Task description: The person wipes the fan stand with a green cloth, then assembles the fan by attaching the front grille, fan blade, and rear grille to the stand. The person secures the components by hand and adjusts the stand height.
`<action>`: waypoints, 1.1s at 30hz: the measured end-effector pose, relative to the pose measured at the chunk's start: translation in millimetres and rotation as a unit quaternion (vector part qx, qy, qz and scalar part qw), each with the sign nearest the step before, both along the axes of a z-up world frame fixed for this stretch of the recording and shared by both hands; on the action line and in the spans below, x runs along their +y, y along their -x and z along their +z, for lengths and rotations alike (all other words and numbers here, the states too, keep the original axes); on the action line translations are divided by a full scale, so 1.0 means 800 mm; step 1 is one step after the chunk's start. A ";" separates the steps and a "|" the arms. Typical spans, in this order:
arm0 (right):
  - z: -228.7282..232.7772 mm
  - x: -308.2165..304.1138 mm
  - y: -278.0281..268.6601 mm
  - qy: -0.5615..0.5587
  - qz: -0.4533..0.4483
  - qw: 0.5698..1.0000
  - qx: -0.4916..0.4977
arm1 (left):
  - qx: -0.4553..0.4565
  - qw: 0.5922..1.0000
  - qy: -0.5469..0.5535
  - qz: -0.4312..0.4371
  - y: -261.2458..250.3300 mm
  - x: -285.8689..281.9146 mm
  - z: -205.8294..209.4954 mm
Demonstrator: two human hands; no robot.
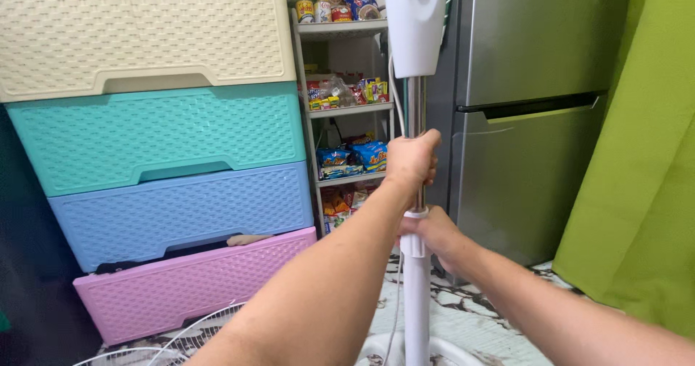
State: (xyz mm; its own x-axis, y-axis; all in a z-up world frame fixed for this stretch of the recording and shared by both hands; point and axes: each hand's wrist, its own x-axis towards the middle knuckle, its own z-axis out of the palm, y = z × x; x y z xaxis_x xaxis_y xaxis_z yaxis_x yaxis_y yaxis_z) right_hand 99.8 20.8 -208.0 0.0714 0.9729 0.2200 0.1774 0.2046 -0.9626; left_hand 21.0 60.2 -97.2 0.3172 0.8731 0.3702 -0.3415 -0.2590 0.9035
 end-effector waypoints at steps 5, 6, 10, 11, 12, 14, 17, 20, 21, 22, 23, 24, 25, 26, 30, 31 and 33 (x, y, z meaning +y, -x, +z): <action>-0.006 -0.004 0.037 -0.072 -0.258 0.960 -0.078 | -0.004 0.999 -0.002 0.036 0.003 -0.011 0.005; -0.005 -0.006 0.044 -0.050 -0.295 0.949 -0.102 | -0.003 0.999 -0.009 0.037 0.003 -0.012 0.003; 0.003 -0.013 0.061 0.016 -0.364 0.923 -0.124 | -0.010 0.999 -0.001 0.045 -0.002 -0.004 -0.002; 0.006 -0.014 0.061 0.028 -0.363 0.925 -0.111 | -0.011 0.999 -0.007 0.046 -0.004 0.000 -0.002; 0.008 -0.018 0.060 0.022 -0.346 0.932 -0.103 | -0.012 0.999 -0.012 0.046 -0.005 0.003 -0.003; 0.011 -0.028 0.058 0.007 -0.313 0.946 -0.090 | 0.041 0.996 -0.050 0.061 -0.003 0.004 -0.007; 0.026 -0.046 0.054 -0.043 -0.331 0.924 -0.185 | 0.150 0.977 -0.126 0.081 0.023 -0.003 -0.020; 0.039 -0.077 0.059 -0.234 -0.369 0.874 -0.211 | 0.155 0.974 -0.149 0.066 0.074 -0.023 -0.057; 0.043 -0.087 0.064 -0.331 -0.356 0.852 -0.195 | 0.143 0.975 -0.155 0.071 0.090 -0.026 -0.066; 0.047 -0.096 0.071 -0.421 -0.340 0.822 -0.179 | 0.129 0.976 -0.158 0.075 0.104 -0.029 -0.076; 0.053 -0.104 0.079 -0.426 -0.323 0.828 -0.167 | 0.111 0.984 -0.119 0.077 0.118 -0.029 -0.082; 0.062 -0.108 0.090 -0.433 -0.303 0.835 -0.152 | 0.094 0.989 -0.082 0.084 0.138 -0.026 -0.083; 0.069 -0.115 0.100 -0.439 -0.283 0.842 -0.137 | 0.076 0.992 -0.046 0.090 0.159 -0.023 -0.085; 0.073 -0.122 0.108 -0.450 -0.283 0.832 -0.162 | 0.066 0.991 -0.034 0.108 0.181 -0.018 -0.088; 0.060 -0.135 0.118 -0.497 -0.229 0.802 -0.242 | 0.087 0.979 0.060 0.171 0.248 -0.004 -0.128; 0.050 -0.131 0.117 -0.509 -0.202 0.796 -0.257 | 0.108 0.972 0.096 0.184 0.255 -0.001 -0.144; 0.019 -0.118 0.121 -0.378 -0.107 0.900 -0.190 | 0.138 0.953 0.170 0.209 0.268 -0.008 -0.179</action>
State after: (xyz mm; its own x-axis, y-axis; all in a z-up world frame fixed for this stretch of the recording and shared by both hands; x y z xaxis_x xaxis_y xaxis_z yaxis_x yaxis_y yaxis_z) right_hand 2.6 -73.6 -192.7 0.0203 0.5080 0.8611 0.5776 0.6971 -0.4249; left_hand -193.7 54.1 -240.3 -0.0407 0.9992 -0.0041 -0.0101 0.0037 0.9999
